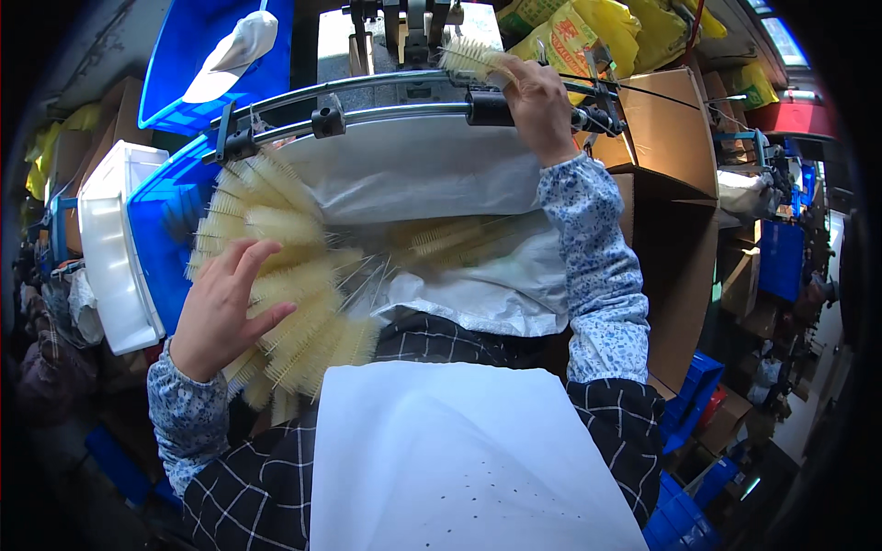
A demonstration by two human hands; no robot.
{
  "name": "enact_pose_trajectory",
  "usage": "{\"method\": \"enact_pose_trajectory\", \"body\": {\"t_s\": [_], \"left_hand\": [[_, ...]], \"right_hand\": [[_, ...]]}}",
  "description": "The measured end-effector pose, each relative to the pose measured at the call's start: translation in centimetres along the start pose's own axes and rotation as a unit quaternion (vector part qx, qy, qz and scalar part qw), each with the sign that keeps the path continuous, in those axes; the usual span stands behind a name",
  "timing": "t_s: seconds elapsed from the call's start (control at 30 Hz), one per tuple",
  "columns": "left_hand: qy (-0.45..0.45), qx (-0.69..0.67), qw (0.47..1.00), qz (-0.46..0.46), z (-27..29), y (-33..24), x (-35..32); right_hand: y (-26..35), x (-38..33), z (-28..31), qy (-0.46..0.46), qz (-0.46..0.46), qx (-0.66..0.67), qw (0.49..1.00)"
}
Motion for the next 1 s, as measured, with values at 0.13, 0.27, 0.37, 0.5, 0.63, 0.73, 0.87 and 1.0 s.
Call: {"method": "enact_pose_trajectory", "body": {"t_s": [0.13,0.27,0.37,0.5,0.63,0.73,0.87,1.0], "left_hand": [[0.076,-0.045,0.993,0.074,-3.8,2.1,-1.7],[0.058,-0.081,0.993,0.068,-4.5,2.3,-1.7],[0.064,-0.117,0.989,0.066,-4.5,2.3,-1.6],[0.061,-0.145,0.985,0.07,-4.2,2.4,-1.4],[0.072,-0.195,0.976,0.067,-4.1,2.2,-1.2],[0.093,-0.257,0.96,0.053,-3.9,2.2,-1.1],[0.029,-0.337,0.941,0.025,-1.6,2.3,-1.2],[-0.01,-0.394,0.919,0.001,1.3,2.6,-1.8]], "right_hand": [[-4.6,1.6,-3.2,0.063,-0.06,-0.113,0.99],[-4.8,2.4,-4.3,0.079,-0.066,-0.123,0.987],[-5.0,2.7,-4.9,0.087,-0.065,-0.123,0.986],[-5.1,2.5,-5.1,0.091,-0.062,-0.099,0.989],[-5.3,2.5,-5.4,0.093,-0.064,-0.07,0.991],[-6.0,2.5,-6.3,0.114,-0.069,-0.044,0.99],[-5.7,3.6,-6.0,0.124,-0.022,-0.129,0.984],[-6.5,4.6,-8.1,0.123,0.026,-0.156,0.98]]}}
Point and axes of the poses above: each hand's wrist, its own x-axis towards the middle knuckle, its own z-axis out of the back of the hand, y = z × x, the point moved 8 cm from there along x, towards the middle knuckle, and after that the axes turned 9 degrees about z, right-handed, at the moved point
